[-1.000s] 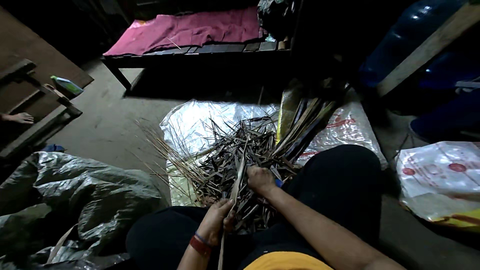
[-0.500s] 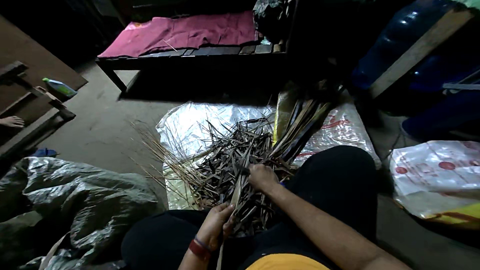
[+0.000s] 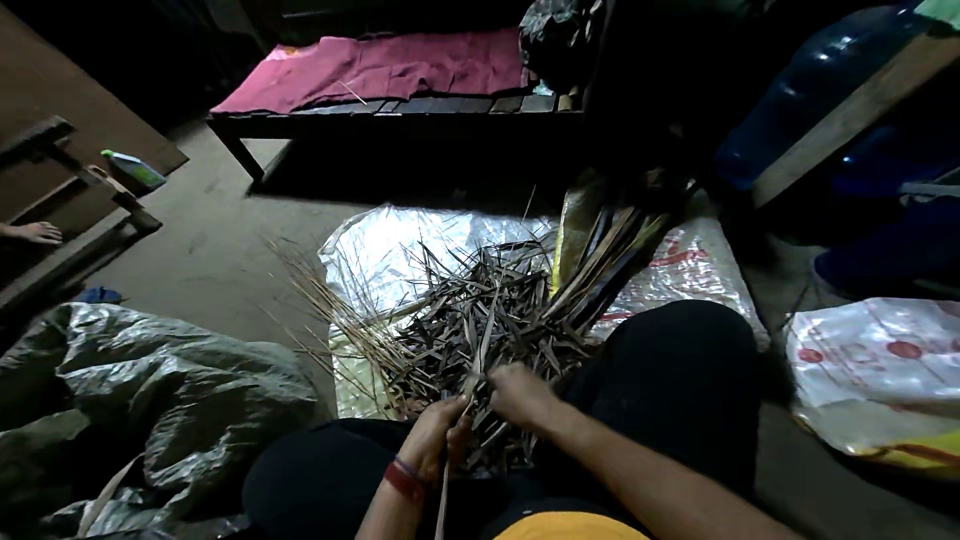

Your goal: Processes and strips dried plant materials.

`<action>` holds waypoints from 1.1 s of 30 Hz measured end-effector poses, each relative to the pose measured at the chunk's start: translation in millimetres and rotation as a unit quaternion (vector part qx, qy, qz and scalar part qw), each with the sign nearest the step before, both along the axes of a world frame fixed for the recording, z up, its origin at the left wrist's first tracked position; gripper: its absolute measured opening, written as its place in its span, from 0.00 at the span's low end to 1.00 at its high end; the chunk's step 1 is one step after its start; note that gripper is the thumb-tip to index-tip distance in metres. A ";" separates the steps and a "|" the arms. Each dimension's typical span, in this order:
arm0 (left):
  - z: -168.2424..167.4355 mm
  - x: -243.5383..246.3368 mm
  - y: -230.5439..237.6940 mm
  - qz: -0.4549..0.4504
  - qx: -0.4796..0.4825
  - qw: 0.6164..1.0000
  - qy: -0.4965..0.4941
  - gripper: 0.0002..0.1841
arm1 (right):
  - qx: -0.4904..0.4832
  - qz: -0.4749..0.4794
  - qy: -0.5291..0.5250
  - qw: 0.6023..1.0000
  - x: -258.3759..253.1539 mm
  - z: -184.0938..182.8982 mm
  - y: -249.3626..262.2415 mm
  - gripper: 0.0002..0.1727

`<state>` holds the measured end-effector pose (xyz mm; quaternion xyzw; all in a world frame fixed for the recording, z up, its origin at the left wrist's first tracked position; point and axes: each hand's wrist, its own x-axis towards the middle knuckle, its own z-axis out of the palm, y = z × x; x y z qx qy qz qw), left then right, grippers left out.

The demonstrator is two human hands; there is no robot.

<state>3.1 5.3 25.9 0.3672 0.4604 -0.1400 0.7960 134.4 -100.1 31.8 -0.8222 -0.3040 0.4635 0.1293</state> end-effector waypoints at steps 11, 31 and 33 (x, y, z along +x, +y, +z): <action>4.1 -10.6 -4.8 0.022 -0.111 0.993 -0.033 0.18 | -0.032 0.005 -0.094 0.995 9.7 -5.3 -0.2 0.19; -3.0 16.2 -8.2 -0.088 0.116 0.989 -0.007 0.11 | 0.117 -0.194 0.203 0.953 19.3 -16.9 -7.2 0.16; -2.2 17.7 -6.7 -0.095 0.095 0.991 -0.019 0.12 | 0.145 -0.241 0.189 0.941 25.8 -13.9 -5.6 0.13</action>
